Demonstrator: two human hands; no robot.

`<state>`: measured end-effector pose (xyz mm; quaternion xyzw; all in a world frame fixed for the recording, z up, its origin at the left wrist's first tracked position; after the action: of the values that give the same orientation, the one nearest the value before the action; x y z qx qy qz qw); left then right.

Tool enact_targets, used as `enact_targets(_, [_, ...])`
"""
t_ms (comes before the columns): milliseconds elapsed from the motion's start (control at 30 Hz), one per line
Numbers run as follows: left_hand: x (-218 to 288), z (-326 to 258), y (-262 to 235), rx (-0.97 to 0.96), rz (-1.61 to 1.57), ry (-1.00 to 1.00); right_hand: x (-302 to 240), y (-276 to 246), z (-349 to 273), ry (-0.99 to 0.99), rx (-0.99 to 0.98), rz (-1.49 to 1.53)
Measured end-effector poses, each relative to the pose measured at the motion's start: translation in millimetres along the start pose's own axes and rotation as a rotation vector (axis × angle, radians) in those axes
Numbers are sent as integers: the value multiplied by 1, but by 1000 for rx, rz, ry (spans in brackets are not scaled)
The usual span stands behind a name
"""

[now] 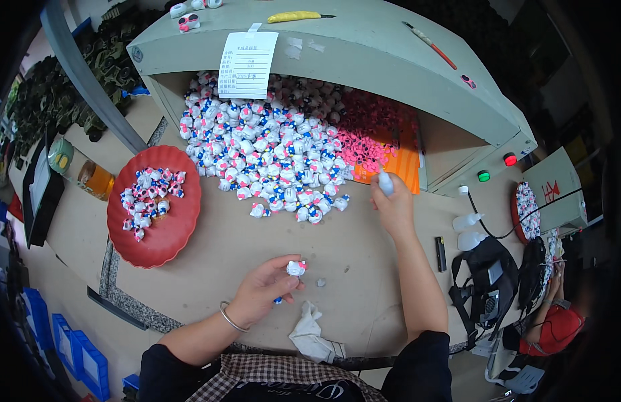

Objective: The person assembles small cat-themed figurines by applying glue from a bottle to figurine components and joining them together by hand.

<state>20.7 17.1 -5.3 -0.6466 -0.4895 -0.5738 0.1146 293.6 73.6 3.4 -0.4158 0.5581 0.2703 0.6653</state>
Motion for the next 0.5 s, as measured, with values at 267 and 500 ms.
enact_targets(267, [3,-2,-2,40,-39,0,6,17,11,-654,-60,-623])
enact_targets(500, [6,1,-1,-25,-12,3,-15,9,-38,194,-195,216])
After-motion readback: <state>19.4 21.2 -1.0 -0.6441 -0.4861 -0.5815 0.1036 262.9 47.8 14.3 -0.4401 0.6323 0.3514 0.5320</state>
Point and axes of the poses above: each hand's wrist, its own z-axis towards the middle knuckle, its own y-axis out of the palm, x = y × z, the point moved 3 cm from there along z, towards the middle knuckle, and after that the axes turned 6 degrees about z, right-handed, at the moved point
